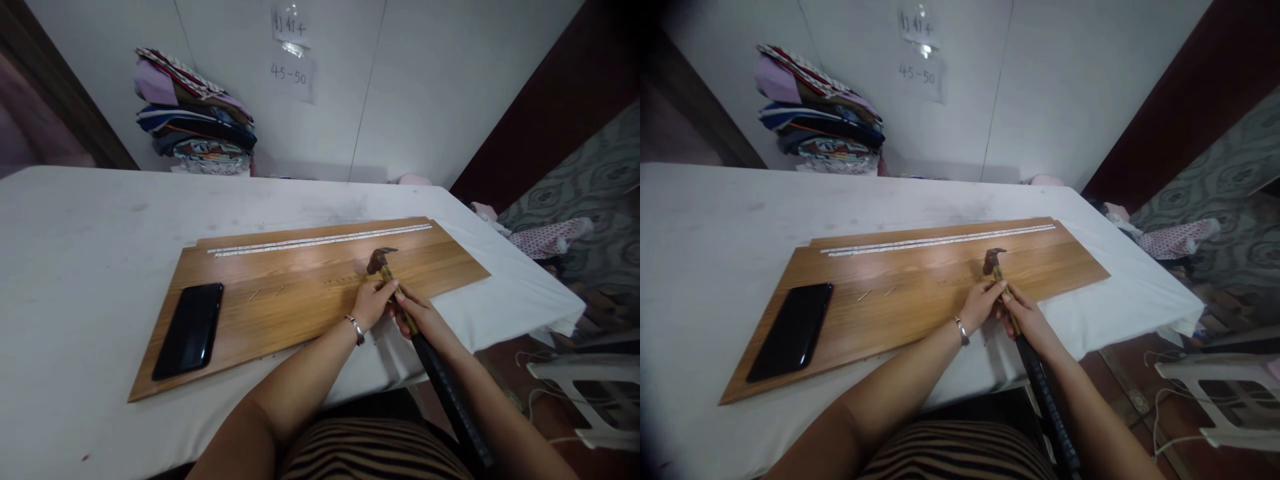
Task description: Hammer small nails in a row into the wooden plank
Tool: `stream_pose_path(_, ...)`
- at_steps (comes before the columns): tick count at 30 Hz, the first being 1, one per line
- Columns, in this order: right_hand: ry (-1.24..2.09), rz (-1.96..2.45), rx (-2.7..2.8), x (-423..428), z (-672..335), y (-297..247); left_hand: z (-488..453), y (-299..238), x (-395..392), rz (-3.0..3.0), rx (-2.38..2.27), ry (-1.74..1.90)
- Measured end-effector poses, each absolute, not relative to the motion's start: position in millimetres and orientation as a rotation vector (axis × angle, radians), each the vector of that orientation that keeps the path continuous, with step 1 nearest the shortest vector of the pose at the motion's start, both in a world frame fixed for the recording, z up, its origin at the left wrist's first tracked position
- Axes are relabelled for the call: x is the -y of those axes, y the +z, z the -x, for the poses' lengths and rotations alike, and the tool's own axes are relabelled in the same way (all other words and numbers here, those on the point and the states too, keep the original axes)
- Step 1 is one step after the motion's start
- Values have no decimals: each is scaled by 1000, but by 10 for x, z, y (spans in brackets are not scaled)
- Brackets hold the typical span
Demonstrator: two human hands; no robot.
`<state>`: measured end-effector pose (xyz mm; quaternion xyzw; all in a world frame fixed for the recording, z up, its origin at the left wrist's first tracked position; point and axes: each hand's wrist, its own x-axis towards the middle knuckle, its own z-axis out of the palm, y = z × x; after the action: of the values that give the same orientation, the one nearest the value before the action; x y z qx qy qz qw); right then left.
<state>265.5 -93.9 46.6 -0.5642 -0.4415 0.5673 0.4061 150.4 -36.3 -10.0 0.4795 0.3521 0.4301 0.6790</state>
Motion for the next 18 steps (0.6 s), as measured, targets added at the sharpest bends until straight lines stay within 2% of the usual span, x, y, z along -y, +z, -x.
stream_pose_path(18,1437,1433,1107,938,-2641,506,-1504,-64,371,-1053,-787,935)
